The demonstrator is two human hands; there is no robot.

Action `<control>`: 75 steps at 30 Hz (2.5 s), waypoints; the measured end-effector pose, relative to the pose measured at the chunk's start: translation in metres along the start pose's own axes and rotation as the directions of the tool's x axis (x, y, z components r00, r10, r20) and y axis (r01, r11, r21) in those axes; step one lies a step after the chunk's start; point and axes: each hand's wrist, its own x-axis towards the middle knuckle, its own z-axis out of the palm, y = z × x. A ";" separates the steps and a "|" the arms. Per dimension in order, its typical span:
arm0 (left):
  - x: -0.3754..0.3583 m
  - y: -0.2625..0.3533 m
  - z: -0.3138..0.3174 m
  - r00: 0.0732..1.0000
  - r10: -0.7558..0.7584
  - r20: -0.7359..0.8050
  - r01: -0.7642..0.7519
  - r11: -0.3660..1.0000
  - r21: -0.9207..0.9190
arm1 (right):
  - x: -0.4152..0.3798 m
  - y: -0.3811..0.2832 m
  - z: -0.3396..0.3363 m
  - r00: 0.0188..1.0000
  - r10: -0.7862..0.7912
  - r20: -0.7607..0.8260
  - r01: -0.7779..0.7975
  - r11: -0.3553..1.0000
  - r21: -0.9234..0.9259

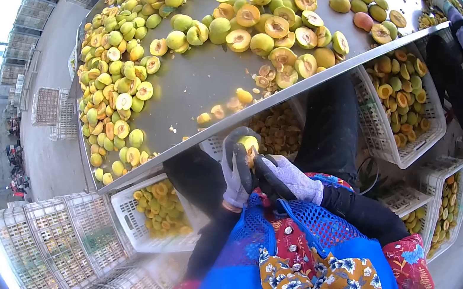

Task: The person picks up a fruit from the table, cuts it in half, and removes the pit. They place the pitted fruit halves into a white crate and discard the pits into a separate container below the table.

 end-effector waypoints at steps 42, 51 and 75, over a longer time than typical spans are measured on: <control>0.004 -0.009 0.006 0.956 -0.267 0.117 0.289 0.921 -0.260 | 0.004 0.024 -0.013 0.725 -0.129 0.676 -0.673 0.075 0.736; 0.004 -0.003 0.014 0.978 -0.202 0.055 0.209 0.942 -0.263 | 0.002 0.016 -0.006 0.707 -0.189 0.681 -0.693 0.009 0.721; 0.181 0.040 0.008 0.898 0.248 0.364 -0.436 0.386 0.813 | -0.004 0.022 -0.034 0.977 0.206 0.058 -0.213 0.954 0.212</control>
